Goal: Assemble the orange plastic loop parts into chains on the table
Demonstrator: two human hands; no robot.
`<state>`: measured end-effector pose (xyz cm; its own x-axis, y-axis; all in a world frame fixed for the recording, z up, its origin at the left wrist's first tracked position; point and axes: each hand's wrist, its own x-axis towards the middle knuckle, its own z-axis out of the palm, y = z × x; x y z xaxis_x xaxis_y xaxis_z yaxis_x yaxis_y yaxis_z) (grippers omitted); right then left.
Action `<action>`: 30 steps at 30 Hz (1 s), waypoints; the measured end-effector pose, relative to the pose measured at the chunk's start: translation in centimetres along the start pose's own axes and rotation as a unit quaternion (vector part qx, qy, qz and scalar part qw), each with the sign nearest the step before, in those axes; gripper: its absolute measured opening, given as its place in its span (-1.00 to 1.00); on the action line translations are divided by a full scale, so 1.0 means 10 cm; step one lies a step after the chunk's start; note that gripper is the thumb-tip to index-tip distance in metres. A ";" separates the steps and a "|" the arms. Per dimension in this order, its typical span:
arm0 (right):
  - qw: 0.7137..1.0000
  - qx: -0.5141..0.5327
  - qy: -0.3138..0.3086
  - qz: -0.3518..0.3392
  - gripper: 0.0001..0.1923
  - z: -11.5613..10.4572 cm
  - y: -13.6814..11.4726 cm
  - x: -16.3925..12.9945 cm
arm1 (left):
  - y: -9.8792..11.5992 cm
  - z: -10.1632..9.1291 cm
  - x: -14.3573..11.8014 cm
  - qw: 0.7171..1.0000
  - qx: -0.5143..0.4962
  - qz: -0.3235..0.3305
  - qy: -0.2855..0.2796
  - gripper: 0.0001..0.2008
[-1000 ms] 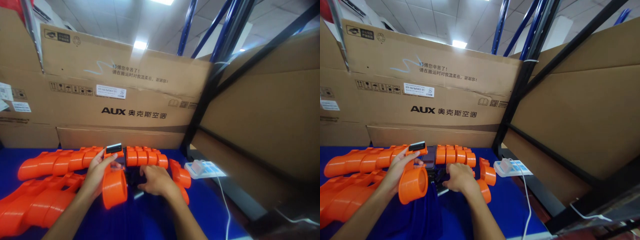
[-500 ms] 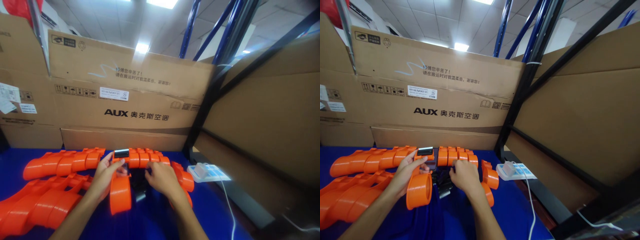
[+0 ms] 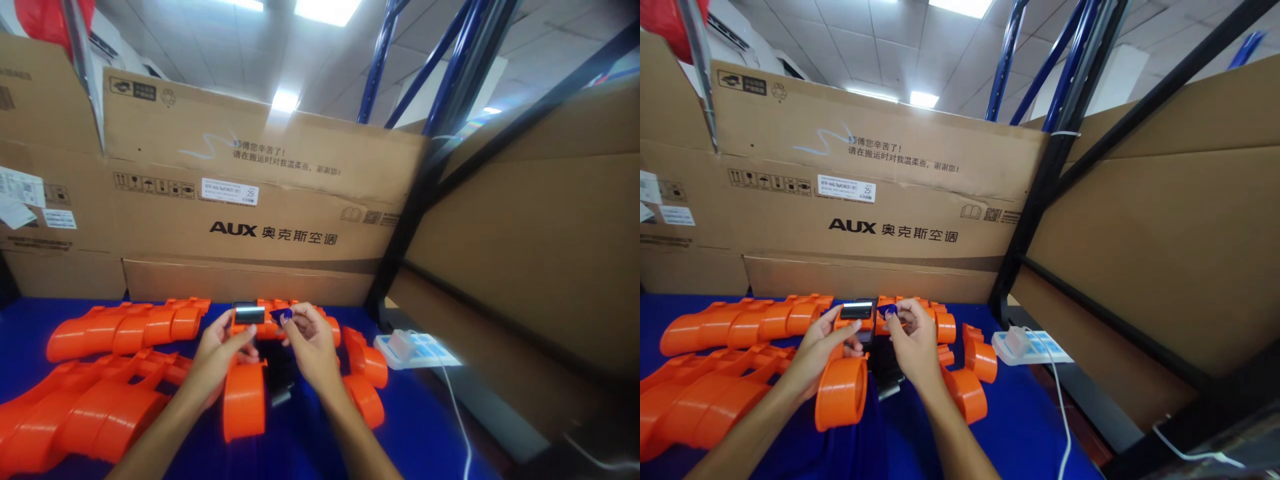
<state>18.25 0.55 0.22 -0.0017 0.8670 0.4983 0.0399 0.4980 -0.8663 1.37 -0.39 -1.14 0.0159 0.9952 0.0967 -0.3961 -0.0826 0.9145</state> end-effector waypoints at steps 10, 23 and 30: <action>0.994 -0.071 0.023 -0.079 -0.90 0.13 0.12 -0.07 | -0.02 0.00 0.00 1.000 0.003 0.021 -0.007 -0.54; 0.959 -0.227 0.006 -0.168 -0.85 0.13 0.18 -0.12 | -0.05 -0.02 -0.01 0.999 0.014 0.023 -0.017 -0.55; 0.937 -0.258 -0.045 -0.230 -0.86 0.05 0.20 -0.09 | -0.05 -0.02 -0.01 0.999 0.029 0.029 -0.035 -0.59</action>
<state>17.87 0.78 -1.94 -0.2203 0.5729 0.7895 0.4923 0.7640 -0.4170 1.35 -0.45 -1.71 0.0605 0.9826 0.1755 -0.3446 -0.1444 0.9276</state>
